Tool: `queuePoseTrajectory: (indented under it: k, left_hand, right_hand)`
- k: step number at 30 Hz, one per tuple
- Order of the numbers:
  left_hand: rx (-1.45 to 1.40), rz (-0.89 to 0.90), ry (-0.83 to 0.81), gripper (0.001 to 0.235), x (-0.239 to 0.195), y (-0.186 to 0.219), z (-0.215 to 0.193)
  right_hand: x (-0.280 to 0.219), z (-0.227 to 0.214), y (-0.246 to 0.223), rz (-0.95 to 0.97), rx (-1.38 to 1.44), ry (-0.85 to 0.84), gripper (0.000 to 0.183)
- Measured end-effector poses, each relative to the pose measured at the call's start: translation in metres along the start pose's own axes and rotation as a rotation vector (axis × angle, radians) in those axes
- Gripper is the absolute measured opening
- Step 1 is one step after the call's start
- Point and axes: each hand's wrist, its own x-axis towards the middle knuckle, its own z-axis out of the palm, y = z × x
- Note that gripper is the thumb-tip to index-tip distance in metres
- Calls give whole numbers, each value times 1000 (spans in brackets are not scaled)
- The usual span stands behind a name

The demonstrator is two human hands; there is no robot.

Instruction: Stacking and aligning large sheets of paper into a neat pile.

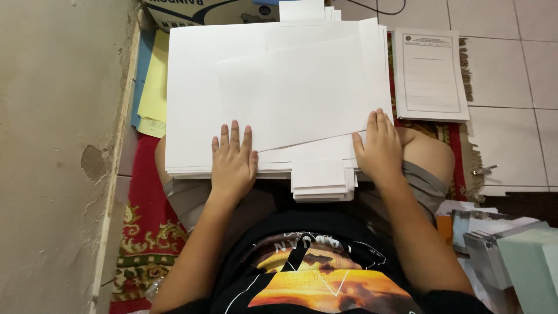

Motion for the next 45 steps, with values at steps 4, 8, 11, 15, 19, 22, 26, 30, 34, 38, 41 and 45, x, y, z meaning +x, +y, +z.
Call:
queuePoseTrajectory:
  k: [4, 8, 11, 15, 19, 22, 26, 30, 34, 38, 41, 45]
  left_hand:
    - [17, 42, 28, 61, -2, -8, 8]
    - [-17, 41, 48, 61, -3, -10, 7]
    - [-79, 31, 62, 59, -3, -9, 5]
    - [-267, 34, 131, 50, -2, -15, 4]
    - [-534, 41, 220, 41, -10, 5, -38]
    - [-1067, 37, 79, 41, -15, 25, -70]
    - [-2084, 192, -139, 54, -12, 1, -51]
    - [-2058, -358, 49, 81, -11, 16, -11]
    - [-1775, -450, 44, 37, -9, 18, 13]
    - [-1748, -413, 61, 47, -1, 20, 13]
    - [-1761, -393, -24, 44, 10, 10, -33]
    - [-1524, -400, -313, 45, 34, -2, -121]
  right_hand:
    - [28, 12, 24, 147, 41, -57, 68]
    - [63, -20, 38, 379, 411, -178, 70]
    - [70, -54, 25, 499, 837, -265, 57]
    - [66, -80, 8, 275, 1126, 8, 23]
    - [29, -134, -16, -46, 928, 269, 12]
    - [-11, -155, -31, -477, 581, 640, 24]
    - [-32, -117, -33, -635, 271, 622, 32]
    - [-34, -79, -41, -634, 172, 522, 34]
    - [-46, -21, -16, -475, 290, 410, 34]
    - [-52, -63, -19, -164, 660, 236, 48]
    - [-48, -90, -5, -21, 894, 221, 48]
    - [-34, -118, 20, 4, 919, 335, 41]
